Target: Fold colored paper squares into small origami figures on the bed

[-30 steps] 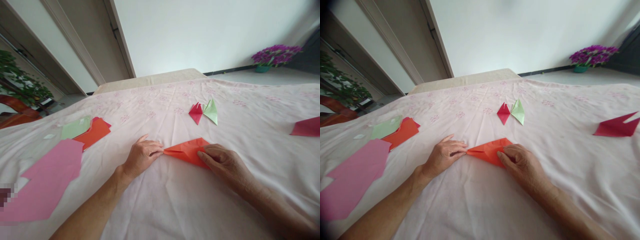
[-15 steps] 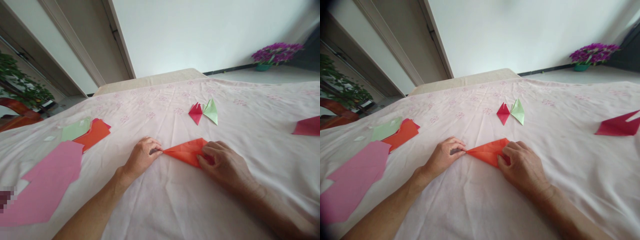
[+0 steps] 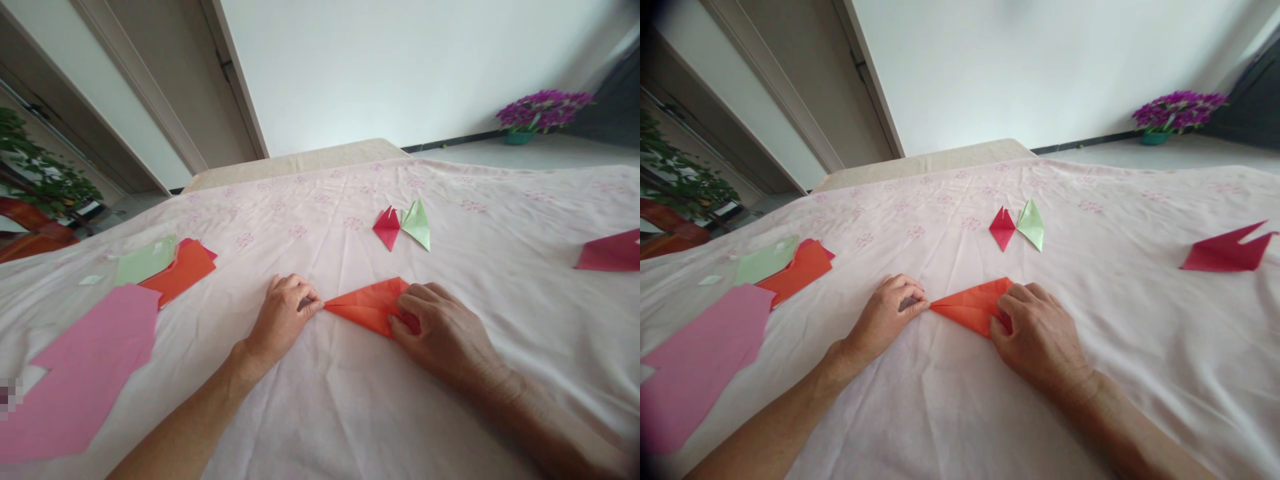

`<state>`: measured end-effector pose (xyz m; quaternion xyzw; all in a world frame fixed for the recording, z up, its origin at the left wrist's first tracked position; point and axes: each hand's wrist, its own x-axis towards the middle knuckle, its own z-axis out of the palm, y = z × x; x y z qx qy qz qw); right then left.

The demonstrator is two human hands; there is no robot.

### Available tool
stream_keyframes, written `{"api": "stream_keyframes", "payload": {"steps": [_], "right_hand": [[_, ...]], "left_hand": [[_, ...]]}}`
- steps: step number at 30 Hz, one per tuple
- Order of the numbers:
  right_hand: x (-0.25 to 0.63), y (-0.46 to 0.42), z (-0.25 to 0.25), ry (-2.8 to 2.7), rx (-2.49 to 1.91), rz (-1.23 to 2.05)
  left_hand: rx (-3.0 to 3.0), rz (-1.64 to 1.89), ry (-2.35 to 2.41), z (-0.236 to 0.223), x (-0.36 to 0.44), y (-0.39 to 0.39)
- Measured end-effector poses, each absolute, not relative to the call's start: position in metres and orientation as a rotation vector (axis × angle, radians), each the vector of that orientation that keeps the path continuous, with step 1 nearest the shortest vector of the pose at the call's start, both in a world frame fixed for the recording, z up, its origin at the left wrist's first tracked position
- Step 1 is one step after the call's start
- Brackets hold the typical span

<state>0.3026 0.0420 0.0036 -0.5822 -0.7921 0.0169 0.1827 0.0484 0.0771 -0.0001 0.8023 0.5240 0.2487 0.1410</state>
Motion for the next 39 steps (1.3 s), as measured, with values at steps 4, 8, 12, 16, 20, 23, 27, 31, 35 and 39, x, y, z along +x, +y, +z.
{"api": "stream_keyframes", "payload": {"steps": [4,8,12,16,20,23,27,31,35,39], "right_hand": [[0.304,0.041,0.005,-2.232,-1.632,0.088],[0.305,0.040,0.005,-2.245,-1.605,0.135],[0.306,0.039,0.005,-2.256,-1.590,0.145],[0.306,0.039,0.005,-2.254,-1.582,0.146],[0.306,0.040,0.005,-2.255,-1.576,0.141],[0.307,0.041,0.005,-2.270,-1.560,0.143],[0.308,0.041,0.004,-2.283,-1.520,0.150],[0.309,0.040,0.003,-2.274,-1.532,0.150],[0.309,0.041,0.002,-2.276,-1.529,0.143],[0.309,0.042,0.002,-2.278,-1.515,0.142]], "left_hand": [[2.347,0.698,1.534,0.000,0.049,0.077],[2.378,0.646,1.597,0.003,0.051,0.076],[2.422,0.598,1.645,0.005,0.053,0.074],[2.453,0.573,1.662,0.005,0.054,0.074],[2.467,0.561,1.687,0.005,0.055,0.073],[2.473,0.553,1.682,0.005,0.055,0.074],[2.503,0.533,1.679,0.002,0.055,0.074],[2.540,0.521,1.700,0.001,0.056,0.073],[2.570,0.556,1.663,0.003,0.059,0.072],[2.736,0.655,1.488,0.001,0.060,0.073]]}}
